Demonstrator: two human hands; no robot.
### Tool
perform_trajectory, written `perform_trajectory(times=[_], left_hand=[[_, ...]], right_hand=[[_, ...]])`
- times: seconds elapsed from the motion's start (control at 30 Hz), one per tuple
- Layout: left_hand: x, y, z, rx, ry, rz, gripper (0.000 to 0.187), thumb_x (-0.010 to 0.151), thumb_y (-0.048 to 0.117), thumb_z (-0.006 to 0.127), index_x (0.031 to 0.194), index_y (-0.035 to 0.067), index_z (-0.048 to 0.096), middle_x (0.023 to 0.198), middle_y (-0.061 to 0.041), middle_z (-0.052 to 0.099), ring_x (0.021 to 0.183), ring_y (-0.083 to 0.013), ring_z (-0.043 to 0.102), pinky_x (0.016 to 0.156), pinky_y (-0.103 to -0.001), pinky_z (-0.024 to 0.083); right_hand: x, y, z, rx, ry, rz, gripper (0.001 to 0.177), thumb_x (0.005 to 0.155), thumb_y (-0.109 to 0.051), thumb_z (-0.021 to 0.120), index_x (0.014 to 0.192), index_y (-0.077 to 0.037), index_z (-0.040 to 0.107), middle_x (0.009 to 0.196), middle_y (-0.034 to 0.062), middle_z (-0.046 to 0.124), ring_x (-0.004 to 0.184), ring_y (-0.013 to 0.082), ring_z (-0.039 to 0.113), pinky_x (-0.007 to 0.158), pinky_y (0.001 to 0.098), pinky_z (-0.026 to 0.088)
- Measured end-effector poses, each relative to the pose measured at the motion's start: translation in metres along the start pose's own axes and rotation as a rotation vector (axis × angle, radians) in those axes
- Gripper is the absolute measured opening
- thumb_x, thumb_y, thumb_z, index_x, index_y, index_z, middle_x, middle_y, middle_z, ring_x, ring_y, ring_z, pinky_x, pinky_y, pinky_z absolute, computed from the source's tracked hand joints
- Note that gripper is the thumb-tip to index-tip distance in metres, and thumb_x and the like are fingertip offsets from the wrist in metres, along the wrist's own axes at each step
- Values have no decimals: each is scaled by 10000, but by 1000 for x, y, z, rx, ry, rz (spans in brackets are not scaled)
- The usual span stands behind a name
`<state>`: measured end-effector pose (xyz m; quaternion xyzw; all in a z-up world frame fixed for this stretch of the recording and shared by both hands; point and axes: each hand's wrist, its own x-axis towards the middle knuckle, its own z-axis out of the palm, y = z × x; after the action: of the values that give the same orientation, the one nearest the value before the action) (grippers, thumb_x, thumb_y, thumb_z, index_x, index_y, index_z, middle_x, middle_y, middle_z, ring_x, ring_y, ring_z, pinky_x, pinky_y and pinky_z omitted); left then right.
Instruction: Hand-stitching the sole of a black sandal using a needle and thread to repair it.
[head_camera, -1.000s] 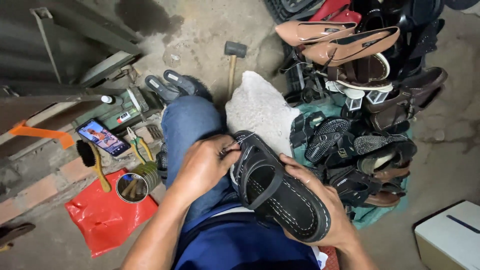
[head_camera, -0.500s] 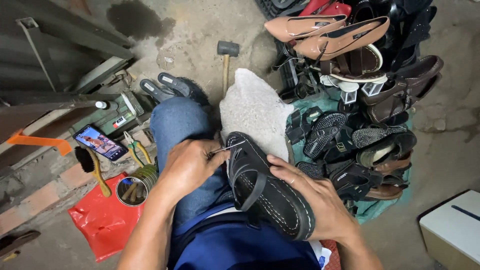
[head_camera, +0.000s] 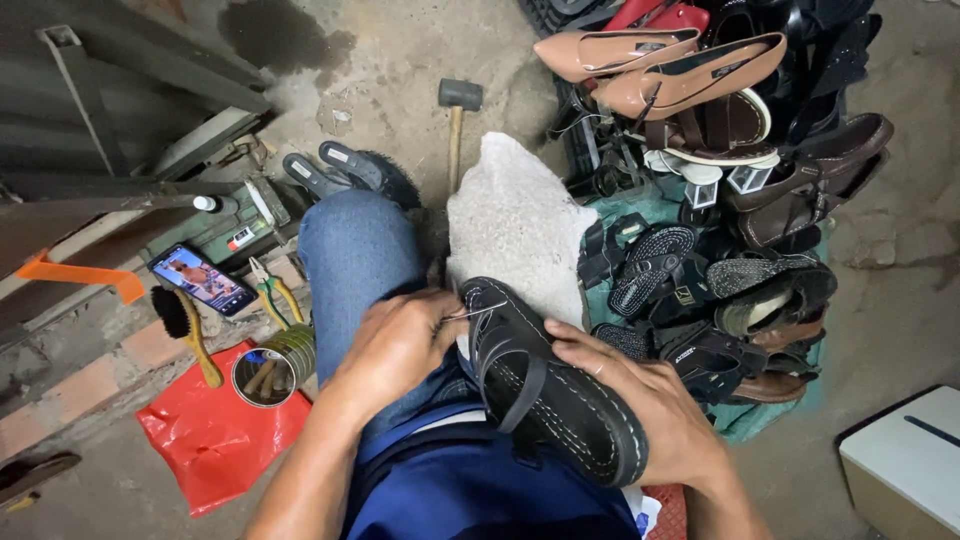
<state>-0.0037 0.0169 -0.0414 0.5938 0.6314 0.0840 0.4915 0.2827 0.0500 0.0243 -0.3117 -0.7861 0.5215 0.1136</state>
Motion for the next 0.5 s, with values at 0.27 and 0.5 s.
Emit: perform_trajectory(times=[0.27,0.5], left_hand=[[-10,4,-22,16,0,75,297,1012,372,548,1021,154,750,988,-10,818,913,-339,741,782,-442,526],[-3,-17,2,-248,16,213,165,950,242,655,1076,157,717,1008,21,770,909,-150,726,856,-316,521]], right_hand=[[-5,-2,3,-182,-46,26,854,852,-631,656,1523,-158,422,1646,64,424,1386,154,626,756,249,573],[-8,2,1,-139,6,-2,753,862,-480,694,1467,-91,474,1595,134,492,1422,251,585,974,345,593]])
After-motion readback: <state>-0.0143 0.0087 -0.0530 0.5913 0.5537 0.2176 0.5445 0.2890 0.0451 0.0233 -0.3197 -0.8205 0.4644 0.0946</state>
